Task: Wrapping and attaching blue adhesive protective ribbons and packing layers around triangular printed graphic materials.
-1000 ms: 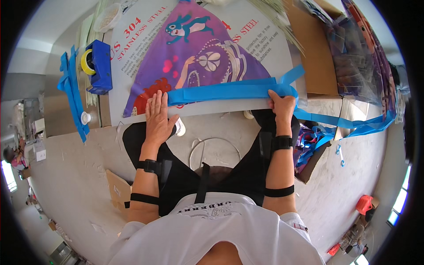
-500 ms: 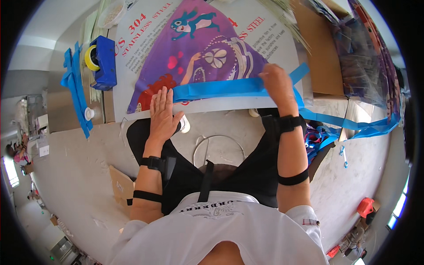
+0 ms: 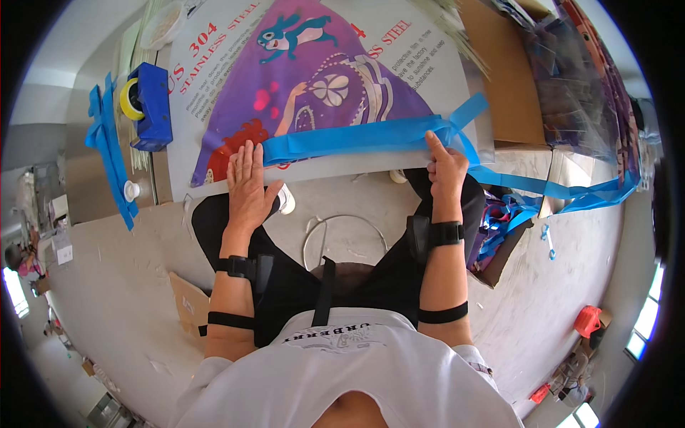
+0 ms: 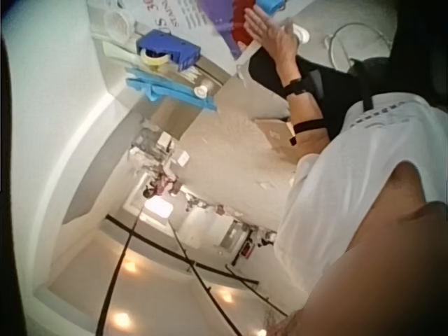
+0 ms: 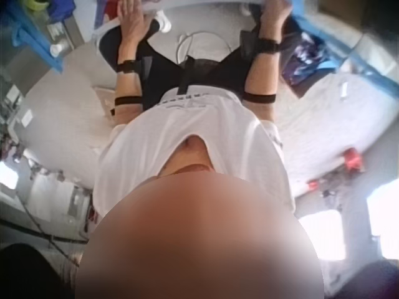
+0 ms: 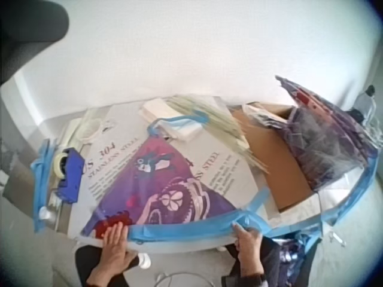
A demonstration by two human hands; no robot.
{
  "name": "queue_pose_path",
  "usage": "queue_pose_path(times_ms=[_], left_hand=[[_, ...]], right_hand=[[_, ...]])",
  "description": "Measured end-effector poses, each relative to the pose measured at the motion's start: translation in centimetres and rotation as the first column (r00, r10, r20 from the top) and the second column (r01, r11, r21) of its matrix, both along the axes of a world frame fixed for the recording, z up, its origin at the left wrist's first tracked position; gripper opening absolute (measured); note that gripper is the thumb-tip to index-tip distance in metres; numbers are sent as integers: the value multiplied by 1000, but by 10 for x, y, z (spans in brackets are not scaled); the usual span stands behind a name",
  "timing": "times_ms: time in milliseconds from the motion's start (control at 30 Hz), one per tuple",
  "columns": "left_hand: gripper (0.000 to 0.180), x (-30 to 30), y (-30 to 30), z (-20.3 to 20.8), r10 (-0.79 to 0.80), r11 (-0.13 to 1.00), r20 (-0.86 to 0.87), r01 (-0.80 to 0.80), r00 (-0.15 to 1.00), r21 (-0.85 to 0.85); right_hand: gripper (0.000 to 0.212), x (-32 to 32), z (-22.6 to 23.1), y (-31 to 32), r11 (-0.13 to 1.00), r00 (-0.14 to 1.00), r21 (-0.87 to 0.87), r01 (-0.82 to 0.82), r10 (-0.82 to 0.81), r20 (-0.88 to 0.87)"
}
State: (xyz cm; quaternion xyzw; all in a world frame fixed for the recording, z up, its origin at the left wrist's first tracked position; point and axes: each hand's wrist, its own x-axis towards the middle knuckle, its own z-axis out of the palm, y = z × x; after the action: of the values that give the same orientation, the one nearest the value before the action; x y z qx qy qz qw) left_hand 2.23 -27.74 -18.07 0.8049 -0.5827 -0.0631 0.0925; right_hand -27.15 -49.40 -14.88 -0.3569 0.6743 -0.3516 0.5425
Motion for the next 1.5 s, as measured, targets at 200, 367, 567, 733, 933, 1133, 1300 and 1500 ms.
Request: queue_pose_path(times_ms=[200,367,567,733,933,1133,1300,1500], left_hand=[[79,-2,0,1,-2,1000,-4,2,1000,0],[79,0,2,0,-7,1000,-4,7,1000,-21],[79,-2,-1,3,-24,999,-18,23,1000,-42],[83,-3,-1,3,-11,999,-24,10,1000,-44],[81,-3,0,5,-1,1000,-22,1,1000,-10],[83,-3,1,6,8,1000,-36,-9,999,-18],[82,-3,-7,-2,-58,994,136,45,989,96],[84,-3,0,7,-18,999,-11,17,1000,-35]], right_hand=[[45,21,-3,-16,990,996,-135,51,-60,-64],[70,39,5,-22,963,642,-93,-252,95,-761],[55,14,-37,-43,884,674,-267,-384,70,-736],[38,-11,-41,-48,975,953,-217,-57,-11,-303],[41,-33,27,-31,880,251,145,-452,281,-926],[60,124,9,57,128,599,-595,-793,341,-724],[78,182,-34,97,34,433,-465,-884,433,-791],[91,95,-27,63,237,257,-174,-956,382,-888]])
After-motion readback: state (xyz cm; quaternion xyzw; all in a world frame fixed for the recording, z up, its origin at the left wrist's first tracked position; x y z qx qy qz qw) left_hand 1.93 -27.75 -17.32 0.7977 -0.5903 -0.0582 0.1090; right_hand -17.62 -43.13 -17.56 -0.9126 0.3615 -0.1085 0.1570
